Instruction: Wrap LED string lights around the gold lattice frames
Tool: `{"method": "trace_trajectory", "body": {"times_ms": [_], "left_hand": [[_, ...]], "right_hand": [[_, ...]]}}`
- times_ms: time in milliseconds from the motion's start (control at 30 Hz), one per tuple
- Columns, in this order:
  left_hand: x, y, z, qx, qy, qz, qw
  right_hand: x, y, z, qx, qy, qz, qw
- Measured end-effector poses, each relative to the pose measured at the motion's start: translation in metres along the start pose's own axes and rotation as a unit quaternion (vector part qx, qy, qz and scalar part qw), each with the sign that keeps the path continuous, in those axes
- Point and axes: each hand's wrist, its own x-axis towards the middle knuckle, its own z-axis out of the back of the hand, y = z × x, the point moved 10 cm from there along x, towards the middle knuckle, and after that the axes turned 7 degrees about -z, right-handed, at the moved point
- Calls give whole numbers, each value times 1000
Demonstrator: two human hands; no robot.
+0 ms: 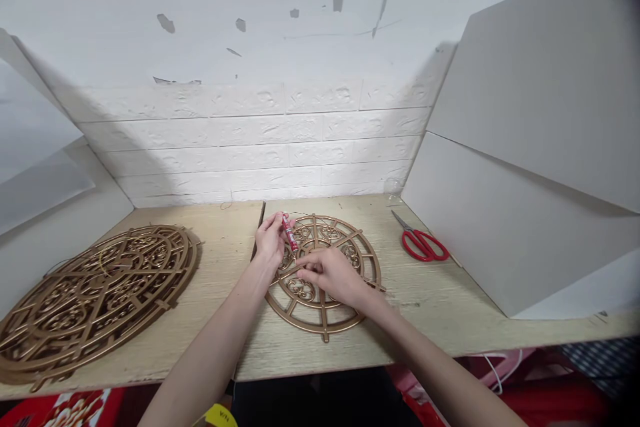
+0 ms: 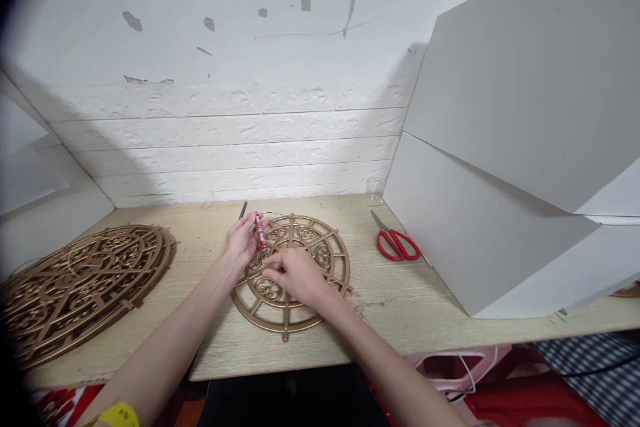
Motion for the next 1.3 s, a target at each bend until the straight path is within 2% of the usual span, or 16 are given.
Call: {"method": "trace_trajectory", "body": {"times_ms": [100, 167, 267, 333, 400, 567, 700, 900, 1100, 1300], "left_hand": [[-1, 0, -1, -3, -2, 5, 1000], [-2, 0, -2, -4, -6, 13, 1000], [-3, -1, -2, -17, -20, 18, 1000], [-3, -1, -3, -32, -26, 17, 999], [-2, -1, -2, -43, -28, 16, 999], [0, 3, -2, -35, -21, 20, 999], [-1, 3, 0, -29, -33, 21, 999], [-2, 1, -1, -25, -35, 24, 999], [-2, -2, -5, -40, -16, 11, 999], [-3, -3, -5, -27, -14, 7, 1000]], "right_hand": [[-5, 2, -1, 33, 23, 7, 999], [-14, 0, 11, 49, 13, -2, 999], [-38, -16, 48, 45, -70, -48, 995], [-59, -33, 72, -7, -133, -96, 986], [-79, -49, 83, -69, -157, -133, 976], [-109, -74, 71, -132, -126, -187, 965], [-121, -80, 61, -130, -100, -216, 963], [-127, -86, 62, -135, -110, -221, 960], [-130, -82, 62, -55, -129, -198, 970], [-145, -79, 80, 50, -188, -199, 961]]}}
